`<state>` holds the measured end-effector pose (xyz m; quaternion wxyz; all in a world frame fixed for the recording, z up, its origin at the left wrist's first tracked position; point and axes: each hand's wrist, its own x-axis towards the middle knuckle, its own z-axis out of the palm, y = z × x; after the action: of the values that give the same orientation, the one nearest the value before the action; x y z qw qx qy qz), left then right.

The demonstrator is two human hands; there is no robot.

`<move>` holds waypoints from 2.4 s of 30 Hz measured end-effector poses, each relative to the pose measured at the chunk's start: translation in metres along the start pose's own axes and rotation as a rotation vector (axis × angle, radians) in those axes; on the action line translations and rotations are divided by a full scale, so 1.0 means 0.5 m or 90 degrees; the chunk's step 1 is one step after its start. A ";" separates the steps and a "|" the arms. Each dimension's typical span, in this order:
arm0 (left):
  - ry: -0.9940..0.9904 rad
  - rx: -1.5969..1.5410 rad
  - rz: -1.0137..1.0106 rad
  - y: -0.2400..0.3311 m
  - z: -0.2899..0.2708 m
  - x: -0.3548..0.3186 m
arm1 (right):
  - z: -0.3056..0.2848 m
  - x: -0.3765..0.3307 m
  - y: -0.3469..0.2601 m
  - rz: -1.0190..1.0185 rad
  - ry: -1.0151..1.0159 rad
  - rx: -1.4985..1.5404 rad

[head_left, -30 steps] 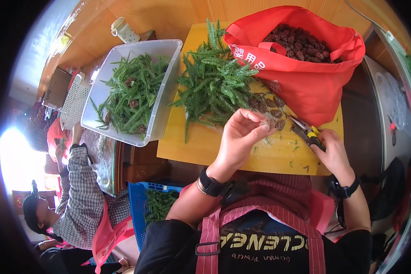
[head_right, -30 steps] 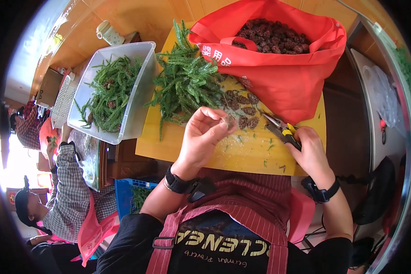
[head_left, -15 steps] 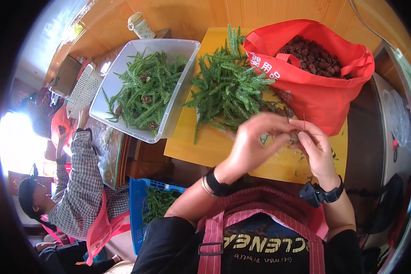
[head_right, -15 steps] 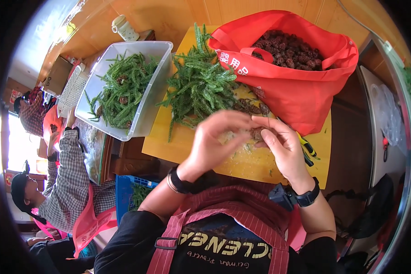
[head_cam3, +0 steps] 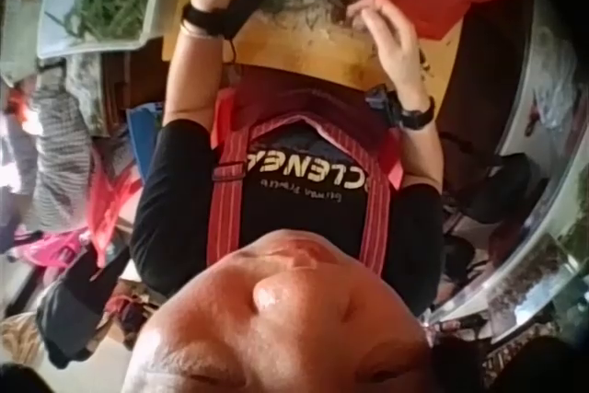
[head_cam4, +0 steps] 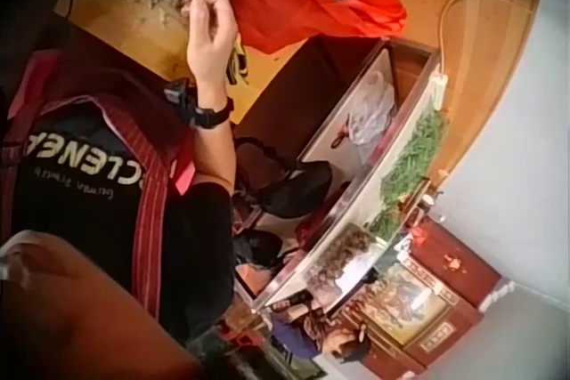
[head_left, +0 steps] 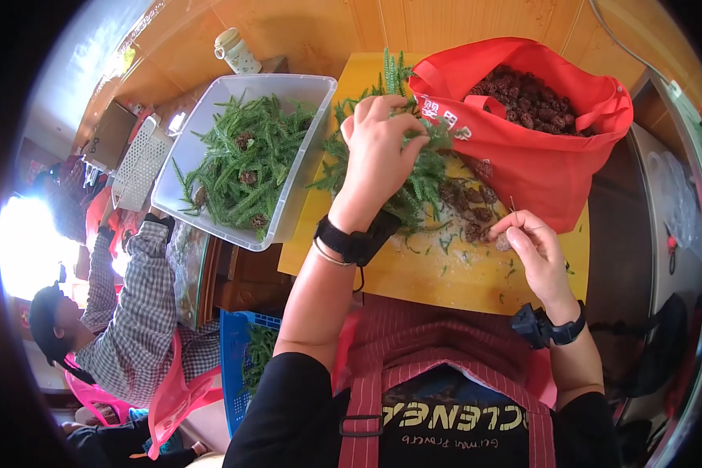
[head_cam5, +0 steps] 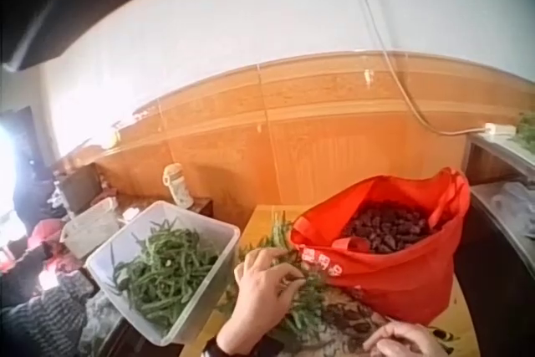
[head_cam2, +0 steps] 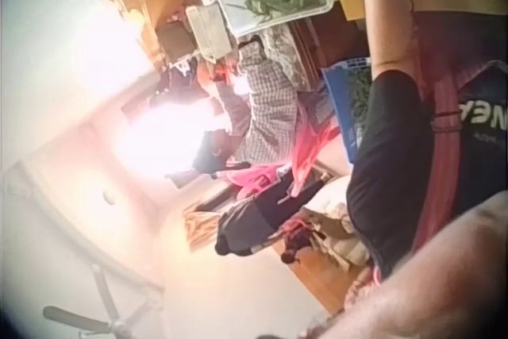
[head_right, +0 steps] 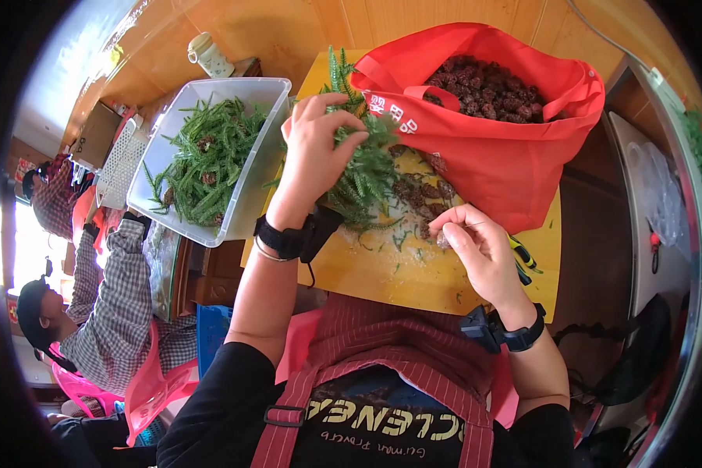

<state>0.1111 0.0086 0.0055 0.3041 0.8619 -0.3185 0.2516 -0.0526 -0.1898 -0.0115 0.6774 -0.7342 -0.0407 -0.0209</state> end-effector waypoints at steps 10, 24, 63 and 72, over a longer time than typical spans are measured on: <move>-0.178 -0.982 -0.284 0.096 -0.063 -0.040 | -0.024 -0.015 -0.067 -0.222 0.092 -0.075; -0.234 -1.061 -0.295 0.146 -0.005 -0.129 | -0.009 -0.010 -0.050 -0.114 -0.032 0.053; -0.111 -1.013 -0.297 0.156 0.004 -0.155 | 0.030 -0.094 -0.098 -0.295 0.054 -0.354; -0.093 -1.011 -0.234 0.161 0.003 -0.153 | 0.059 -0.078 -0.079 -0.245 0.159 -0.331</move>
<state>0.0036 -0.0112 -0.0143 0.8387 0.4425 -0.2743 -0.1596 -0.0957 -0.1583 0.0220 0.4513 -0.8528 -0.0882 -0.2476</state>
